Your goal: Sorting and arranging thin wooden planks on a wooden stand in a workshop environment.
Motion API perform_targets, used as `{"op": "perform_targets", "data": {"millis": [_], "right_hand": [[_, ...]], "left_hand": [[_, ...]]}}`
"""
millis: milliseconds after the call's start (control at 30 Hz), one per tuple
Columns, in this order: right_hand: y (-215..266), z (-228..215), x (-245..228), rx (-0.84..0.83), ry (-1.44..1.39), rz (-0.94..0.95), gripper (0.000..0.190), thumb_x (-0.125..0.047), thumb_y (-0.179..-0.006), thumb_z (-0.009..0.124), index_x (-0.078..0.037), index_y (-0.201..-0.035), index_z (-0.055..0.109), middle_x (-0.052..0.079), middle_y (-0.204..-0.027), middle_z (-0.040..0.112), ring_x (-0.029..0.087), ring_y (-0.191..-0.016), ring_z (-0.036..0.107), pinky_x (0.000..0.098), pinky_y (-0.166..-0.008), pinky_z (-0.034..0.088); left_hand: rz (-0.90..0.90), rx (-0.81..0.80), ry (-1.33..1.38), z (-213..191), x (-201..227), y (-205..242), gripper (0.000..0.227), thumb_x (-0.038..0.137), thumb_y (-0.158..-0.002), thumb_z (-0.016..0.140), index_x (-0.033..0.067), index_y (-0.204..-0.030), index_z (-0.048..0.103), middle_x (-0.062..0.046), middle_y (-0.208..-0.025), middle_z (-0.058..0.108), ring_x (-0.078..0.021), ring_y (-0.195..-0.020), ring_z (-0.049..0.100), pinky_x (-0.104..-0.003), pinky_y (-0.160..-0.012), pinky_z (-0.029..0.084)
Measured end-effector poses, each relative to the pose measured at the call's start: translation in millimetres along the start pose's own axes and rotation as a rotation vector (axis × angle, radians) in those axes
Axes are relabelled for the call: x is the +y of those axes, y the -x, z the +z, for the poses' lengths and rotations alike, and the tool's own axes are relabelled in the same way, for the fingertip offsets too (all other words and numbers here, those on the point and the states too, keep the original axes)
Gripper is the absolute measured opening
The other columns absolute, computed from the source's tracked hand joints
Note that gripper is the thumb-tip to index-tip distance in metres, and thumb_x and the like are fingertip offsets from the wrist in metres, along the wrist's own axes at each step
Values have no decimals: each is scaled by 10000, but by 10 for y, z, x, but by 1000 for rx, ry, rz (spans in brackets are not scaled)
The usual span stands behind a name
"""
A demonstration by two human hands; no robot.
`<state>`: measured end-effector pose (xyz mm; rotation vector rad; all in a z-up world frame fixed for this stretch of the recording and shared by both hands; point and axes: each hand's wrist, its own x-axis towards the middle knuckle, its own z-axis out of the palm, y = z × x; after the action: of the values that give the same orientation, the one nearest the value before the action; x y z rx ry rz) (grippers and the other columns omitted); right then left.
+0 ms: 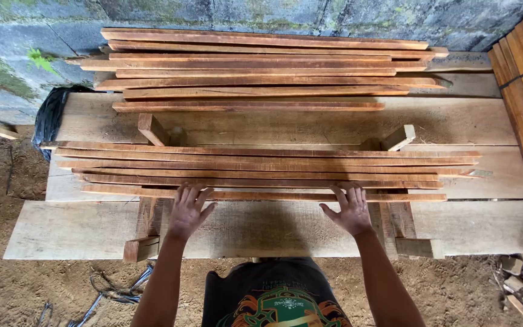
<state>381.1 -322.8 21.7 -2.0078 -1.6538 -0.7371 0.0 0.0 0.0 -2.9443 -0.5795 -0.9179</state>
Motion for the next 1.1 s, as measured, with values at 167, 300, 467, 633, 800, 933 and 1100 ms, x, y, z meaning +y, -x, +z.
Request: {"op": "perform_targets", "data": {"millis": [167, 300, 467, 633, 800, 933, 1100], "right_hand": [[-79, 100, 94, -94, -53, -15, 790, -587, -695, 786, -119, -1306, 610, 127, -1218, 527, 298, -1196, 549, 512, -1127, 439], [-296, 113, -13, -139, -92, -41, 789, -683, -818, 633, -125, -1371, 557, 125, -1235, 516, 300, -1237, 533, 550, -1167, 375], [-372, 584, 133, -5, 57, 4, 675, -662, -918, 496, -114, -1293, 614, 123, -1178, 544, 315, -1153, 585, 544, -1105, 436], [-173, 841, 328, 6, 168, 7, 595, -590, -885, 530, -109, -1211, 658, 134, -1109, 565, 340, -1056, 615, 570, -1024, 472], [-194, 742, 186, 18, 169, 35, 507, -558, -915, 513, -144, -1153, 684, 110, -1028, 566, 320, -1002, 617, 538, -1007, 486], [-260, 672, 143, 16, 152, 43, 507, -554, -943, 488, -142, -1168, 680, 104, -1070, 580, 307, -1040, 614, 530, -1012, 483], [-552, 444, 2, 3, 30, -109, 780, -772, -817, 548, -122, -1230, 667, 146, -1213, 609, 325, -1197, 595, 542, -1093, 458]], "left_hand": [[2, 4, 51, -97, 117, -301, 696, 587, -800, 737, 190, -1357, 608, -93, -1242, 589, -273, -1202, 602, -521, -1134, 411], [-48, -6, 112, 14, 174, -518, 768, 721, -915, 561, 106, -1377, 554, -161, -1377, 548, -307, -1340, 525, -576, -1218, 292], [-70, 90, -43, 457, 75, -665, 641, 608, -980, 478, 101, -1363, 559, -149, -1386, 553, -313, -1335, 542, -610, -1192, 301], [-57, 111, -121, 472, 134, -771, 509, 530, -993, 426, 145, -1279, 597, -79, -1386, 582, -261, -1296, 572, -611, -1189, 311], [-60, 118, -139, 518, 122, -653, 473, 492, -965, 429, 184, -1265, 626, -51, -1252, 623, -236, -1234, 606, -560, -1161, 359], [-65, 93, -113, 436, 160, -662, 513, 532, -978, 416, 173, -1292, 604, -56, -1282, 616, -239, -1257, 593, -542, -1159, 357], [74, -5, -55, 308, 194, -685, 952, 785, -695, 630, 207, -1448, 556, -63, -1460, 580, -230, -1362, 549, -552, -1151, 363]]}}
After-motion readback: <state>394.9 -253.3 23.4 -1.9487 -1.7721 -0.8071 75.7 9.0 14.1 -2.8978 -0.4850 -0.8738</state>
